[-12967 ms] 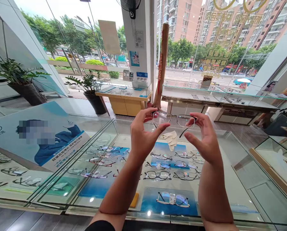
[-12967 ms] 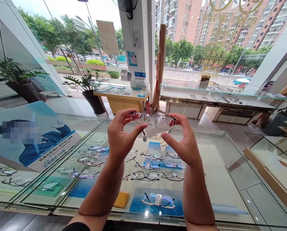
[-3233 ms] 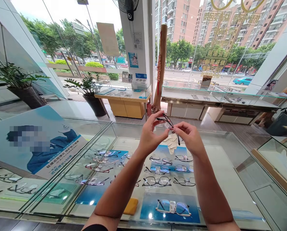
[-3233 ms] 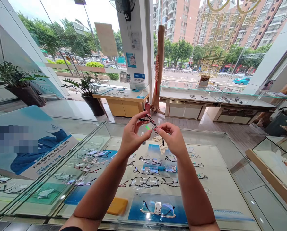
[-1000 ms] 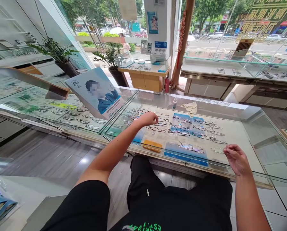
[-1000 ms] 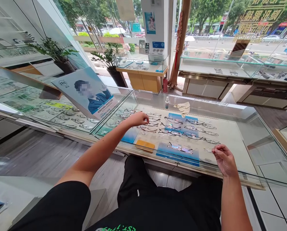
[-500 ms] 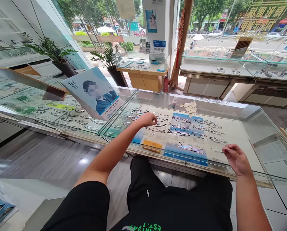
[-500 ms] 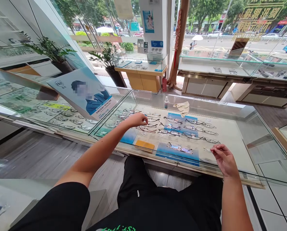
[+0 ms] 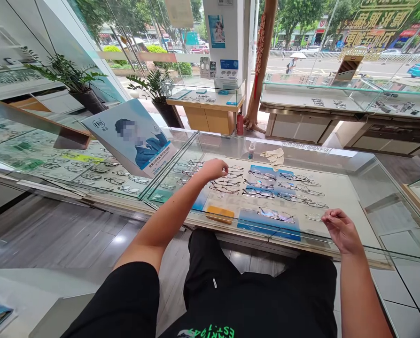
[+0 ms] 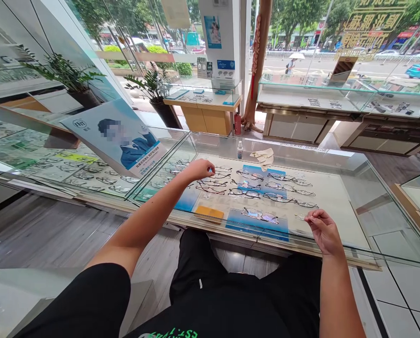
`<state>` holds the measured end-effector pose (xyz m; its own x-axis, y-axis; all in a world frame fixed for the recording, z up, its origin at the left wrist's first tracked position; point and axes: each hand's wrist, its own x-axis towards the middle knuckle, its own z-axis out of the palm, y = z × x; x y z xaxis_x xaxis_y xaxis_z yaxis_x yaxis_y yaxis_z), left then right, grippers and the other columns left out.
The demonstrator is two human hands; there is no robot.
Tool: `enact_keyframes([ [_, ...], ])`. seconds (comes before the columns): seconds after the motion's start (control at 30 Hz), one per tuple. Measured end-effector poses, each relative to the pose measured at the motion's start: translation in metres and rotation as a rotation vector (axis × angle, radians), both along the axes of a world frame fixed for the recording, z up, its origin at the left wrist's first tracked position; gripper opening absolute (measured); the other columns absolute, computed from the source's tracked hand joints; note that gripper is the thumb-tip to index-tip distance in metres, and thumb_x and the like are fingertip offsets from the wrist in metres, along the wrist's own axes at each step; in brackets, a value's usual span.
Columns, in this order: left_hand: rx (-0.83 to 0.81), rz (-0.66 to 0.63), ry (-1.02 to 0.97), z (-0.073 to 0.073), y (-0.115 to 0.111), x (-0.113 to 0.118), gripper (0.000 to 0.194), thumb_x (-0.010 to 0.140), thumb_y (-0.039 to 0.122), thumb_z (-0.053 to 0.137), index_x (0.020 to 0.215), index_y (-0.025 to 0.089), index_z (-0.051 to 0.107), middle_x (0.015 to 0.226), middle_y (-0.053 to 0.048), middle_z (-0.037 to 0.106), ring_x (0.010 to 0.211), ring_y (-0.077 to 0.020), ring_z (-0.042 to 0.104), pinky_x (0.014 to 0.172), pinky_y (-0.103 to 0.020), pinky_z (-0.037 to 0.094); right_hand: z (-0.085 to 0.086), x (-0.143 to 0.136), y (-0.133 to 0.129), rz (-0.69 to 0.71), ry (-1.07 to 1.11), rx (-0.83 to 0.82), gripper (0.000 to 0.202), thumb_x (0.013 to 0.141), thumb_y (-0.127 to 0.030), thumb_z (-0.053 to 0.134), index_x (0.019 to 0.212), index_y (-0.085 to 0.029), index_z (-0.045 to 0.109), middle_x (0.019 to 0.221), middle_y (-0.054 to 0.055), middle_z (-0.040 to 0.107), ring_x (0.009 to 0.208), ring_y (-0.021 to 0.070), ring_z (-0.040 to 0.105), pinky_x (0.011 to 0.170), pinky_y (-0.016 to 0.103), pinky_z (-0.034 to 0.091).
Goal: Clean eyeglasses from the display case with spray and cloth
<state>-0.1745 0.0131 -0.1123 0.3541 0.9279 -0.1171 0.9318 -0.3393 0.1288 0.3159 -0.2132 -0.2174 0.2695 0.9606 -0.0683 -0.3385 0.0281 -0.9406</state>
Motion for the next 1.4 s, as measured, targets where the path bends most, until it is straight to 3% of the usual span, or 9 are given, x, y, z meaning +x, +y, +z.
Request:
enact_keyframes([
  [0.33, 0.011, 0.009, 0.047, -0.009, 0.012, 0.008, 0.026, 0.081, 0.03, 0.069, 0.1, 0.026, 0.086, 0.107, -0.009, 0.081, 0.103, -0.0275, 0.07, 0.081, -0.03, 0.051, -0.005, 0.005, 0.0, 0.034, -0.043, 0.01, 0.031, 0.072, -0.034, 0.094, 0.079, -0.025, 0.065, 0.082, -0.001, 0.059, 0.077, 0.0155, 0.061, 0.074, 0.03, 0.057],
  [0.77, 0.006, 0.007, 0.075, -0.012, 0.014, 0.007, 0.028, 0.08, 0.032, 0.07, 0.102, 0.027, 0.087, 0.109, -0.009, 0.081, 0.1, -0.0261, 0.07, 0.079, -0.028, 0.051, -0.004, 0.005, -0.001, 0.062, -0.037, 0.021, 0.031, 0.074, -0.035, 0.091, 0.078, -0.025, 0.062, 0.08, -0.001, 0.055, 0.074, 0.0162, 0.057, 0.072, 0.031, 0.055],
  [1.17, 0.041, 0.005, 0.031, 0.004, 0.005, 0.001, 0.023, 0.082, 0.029, 0.071, 0.099, 0.026, 0.087, 0.103, -0.008, 0.081, 0.095, -0.0255, 0.069, 0.078, -0.029, 0.046, -0.001, 0.001, -0.004, 0.054, -0.026, 0.019, 0.032, 0.073, -0.033, 0.095, 0.082, -0.025, 0.066, 0.085, -0.001, 0.058, 0.081, 0.0159, 0.061, 0.078, 0.028, 0.057],
  [1.4, 0.05, -0.035, -0.135, 0.018, -0.005, 0.006, 0.024, 0.087, 0.037, 0.07, 0.097, 0.023, 0.086, 0.084, -0.005, 0.072, 0.074, -0.0199, 0.061, 0.065, -0.031, 0.036, -0.003, 0.0, -0.005, 0.048, 0.009, 0.015, 0.033, 0.071, -0.029, 0.097, 0.085, -0.025, 0.068, 0.088, -0.001, 0.059, 0.085, 0.0152, 0.063, 0.081, 0.026, 0.059],
])
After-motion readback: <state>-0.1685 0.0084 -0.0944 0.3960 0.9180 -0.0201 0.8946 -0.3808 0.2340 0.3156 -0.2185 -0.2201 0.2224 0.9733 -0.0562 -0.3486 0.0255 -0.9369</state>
